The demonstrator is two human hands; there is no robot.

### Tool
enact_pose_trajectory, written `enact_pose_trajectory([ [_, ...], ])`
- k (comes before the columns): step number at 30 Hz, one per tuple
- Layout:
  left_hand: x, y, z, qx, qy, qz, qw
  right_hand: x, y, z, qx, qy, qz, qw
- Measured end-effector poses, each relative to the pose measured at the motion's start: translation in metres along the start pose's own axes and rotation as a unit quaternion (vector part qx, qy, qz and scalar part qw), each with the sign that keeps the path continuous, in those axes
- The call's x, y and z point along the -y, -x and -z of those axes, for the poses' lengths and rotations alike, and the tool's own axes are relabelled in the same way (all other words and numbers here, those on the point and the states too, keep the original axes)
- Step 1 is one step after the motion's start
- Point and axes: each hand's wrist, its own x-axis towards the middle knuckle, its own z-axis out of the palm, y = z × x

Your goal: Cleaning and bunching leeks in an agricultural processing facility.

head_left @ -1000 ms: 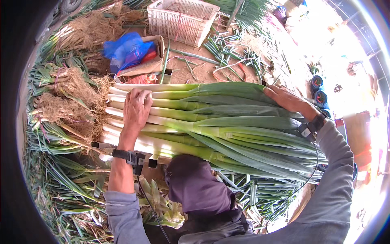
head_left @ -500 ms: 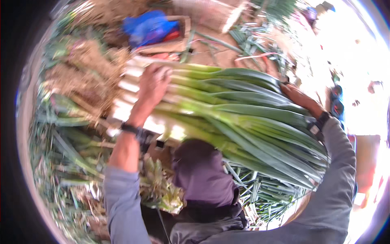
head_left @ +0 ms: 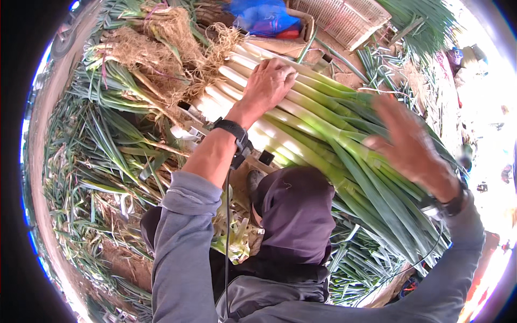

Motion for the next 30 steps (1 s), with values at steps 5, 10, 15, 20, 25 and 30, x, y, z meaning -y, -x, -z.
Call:
enact_pose_trajectory([
  [5, -0.015, -0.012, -0.005, -0.031, 0.036, 0.006, 0.999, 0.008, -0.008, -0.062, -0.008, 0.095, 0.149, 0.984],
  [10, 0.000, -0.003, -0.011, -0.068, 0.043, -0.027, 0.996, 0.005, -0.019, -0.072, -0.008, 0.108, 0.187, 0.976],
  [15, -0.004, -0.005, -0.005, -0.047, 0.054, -0.033, 0.997, 0.006, -0.013, -0.073, -0.028, 0.108, 0.153, 0.982],
  [20, 0.004, 0.019, 0.019, -0.042, 0.076, -0.041, 0.995, 0.018, -0.010, -0.083, -0.043, 0.126, 0.161, 0.978],
  [25, 0.024, 0.078, 0.061, -0.034, 0.085, -0.005, 0.996, 0.017, -0.006, -0.081, -0.065, 0.155, 0.150, 0.974],
  [30, 0.026, 0.121, 0.057, -0.113, 0.056, -0.034, 0.991, 0.023, -0.010, -0.082, -0.075, 0.167, 0.141, 0.973],
])
